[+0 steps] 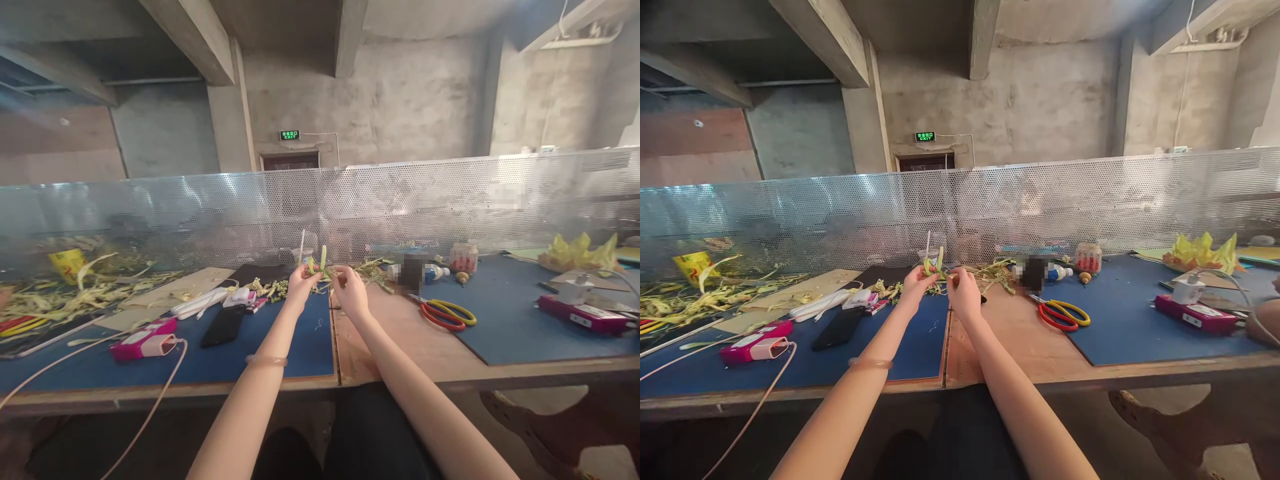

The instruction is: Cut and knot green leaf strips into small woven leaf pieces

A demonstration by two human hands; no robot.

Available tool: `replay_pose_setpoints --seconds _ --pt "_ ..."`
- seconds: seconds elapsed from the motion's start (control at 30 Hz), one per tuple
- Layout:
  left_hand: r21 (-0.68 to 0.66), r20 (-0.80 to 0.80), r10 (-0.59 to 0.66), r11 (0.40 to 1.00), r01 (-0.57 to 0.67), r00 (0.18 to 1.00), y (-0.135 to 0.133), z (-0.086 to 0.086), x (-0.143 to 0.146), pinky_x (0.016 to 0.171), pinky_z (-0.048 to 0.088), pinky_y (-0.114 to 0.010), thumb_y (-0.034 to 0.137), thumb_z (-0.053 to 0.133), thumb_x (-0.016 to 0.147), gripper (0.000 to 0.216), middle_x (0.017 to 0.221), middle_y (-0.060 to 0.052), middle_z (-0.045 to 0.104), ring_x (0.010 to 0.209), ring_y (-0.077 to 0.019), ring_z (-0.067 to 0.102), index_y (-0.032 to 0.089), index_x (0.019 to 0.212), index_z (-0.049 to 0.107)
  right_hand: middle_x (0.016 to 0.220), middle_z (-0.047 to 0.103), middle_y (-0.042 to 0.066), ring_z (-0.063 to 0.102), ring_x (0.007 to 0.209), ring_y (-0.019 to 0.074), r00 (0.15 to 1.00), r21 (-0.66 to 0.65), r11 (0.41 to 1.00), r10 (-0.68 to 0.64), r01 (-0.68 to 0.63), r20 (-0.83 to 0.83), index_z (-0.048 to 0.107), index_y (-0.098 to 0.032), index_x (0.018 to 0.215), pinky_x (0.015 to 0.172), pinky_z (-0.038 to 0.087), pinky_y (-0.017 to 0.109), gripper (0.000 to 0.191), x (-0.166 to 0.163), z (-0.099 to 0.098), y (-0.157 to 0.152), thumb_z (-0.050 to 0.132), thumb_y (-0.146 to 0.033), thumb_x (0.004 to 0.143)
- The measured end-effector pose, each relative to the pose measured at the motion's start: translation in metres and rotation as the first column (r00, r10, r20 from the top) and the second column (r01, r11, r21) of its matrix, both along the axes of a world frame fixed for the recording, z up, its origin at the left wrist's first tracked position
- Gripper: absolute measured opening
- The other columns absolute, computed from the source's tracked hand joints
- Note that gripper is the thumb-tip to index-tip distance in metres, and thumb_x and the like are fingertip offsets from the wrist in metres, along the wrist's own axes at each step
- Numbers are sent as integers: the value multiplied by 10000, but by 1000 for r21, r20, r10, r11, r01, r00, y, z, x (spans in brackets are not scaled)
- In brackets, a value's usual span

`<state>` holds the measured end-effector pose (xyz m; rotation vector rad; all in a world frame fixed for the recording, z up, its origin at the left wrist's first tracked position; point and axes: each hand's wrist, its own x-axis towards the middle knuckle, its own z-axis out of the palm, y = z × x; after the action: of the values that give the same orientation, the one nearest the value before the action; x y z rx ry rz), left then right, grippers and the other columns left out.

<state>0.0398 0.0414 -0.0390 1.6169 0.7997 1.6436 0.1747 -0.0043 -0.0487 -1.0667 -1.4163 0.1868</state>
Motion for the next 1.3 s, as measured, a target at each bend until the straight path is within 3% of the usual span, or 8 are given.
replay_pose_setpoints --seconds 0.13,0.27,0.37,0.47,0.67,0.83,1.0,1.3 --pt "-9 0 25 1000 -25 1000 1 1 -5 573 390 -213 297 695 585 284 686 2 595 625 -121 550 167 824 609 558 569 -3 519 585 154 958 -158 946 270 -283 -94 607 -173 684 603 381 272 174 4 2 3 601 -346 701" --pt "-15 -1 26 1000 -26 1000 0 2 -5 543 369 -206 286 695 580 286 662 11 582 595 -114 536 160 819 600 448 468 -48 415 414 80 807 -254 770 523 -585 -274 597 -146 584 443 330 221 227 8 2 2 686 -350 629" --pt "-6 -8 4 1000 -4 1000 -1 2 -5 528 358 -196 292 695 586 284 670 15 580 580 -102 520 160 817 595 486 486 -46 442 421 66 660 -196 652 609 -733 -440 597 -140 638 432 371 202 222 8 3 1 715 -327 617" --pt "-3 -30 -36 999 36 999 -2 1 -3 500 347 -189 311 704 583 294 667 16 573 544 -88 493 152 806 596 567 553 -16 537 512 76 520 -62 602 627 -796 -580 595 -138 679 527 467 197 190 7 5 4 717 -278 640" --pt "1 -73 -93 996 94 993 -6 0 0 504 365 -180 334 705 603 300 691 16 570 566 -88 515 158 812 582 673 617 25 638 742 129 321 184 654 572 -733 -755 551 -146 602 717 528 196 181 1 3 17 729 -140 628" --pt "11 -114 -125 992 127 986 -9 -1 6 495 381 -173 295 708 609 303 817 -2 582 634 -103 564 174 830 540 622 609 -5 612 602 90 249 249 730 500 -636 -829 534 -161 616 532 510 153 212 -1 -3 22 744 -135 600" --pt "16 -138 -115 993 118 984 -10 -2 9 488 401 -186 256 710 609 342 917 -7 558 601 -87 562 199 852 476 526 552 -48 508 452 55 247 212 761 439 -613 -864 526 -172 625 381 404 146 261 0 -6 21 777 -178 551" --pt "9 -175 -130 991 134 976 -15 -1 11 539 438 -199 266 705 631 335 989 -32 554 655 -95 572 198 889 503 467 488 -74 452 437 50 346 128 789 400 -601 -849 506 -167 550 397 349 175 303 -3 -4 17 795 -228 486"
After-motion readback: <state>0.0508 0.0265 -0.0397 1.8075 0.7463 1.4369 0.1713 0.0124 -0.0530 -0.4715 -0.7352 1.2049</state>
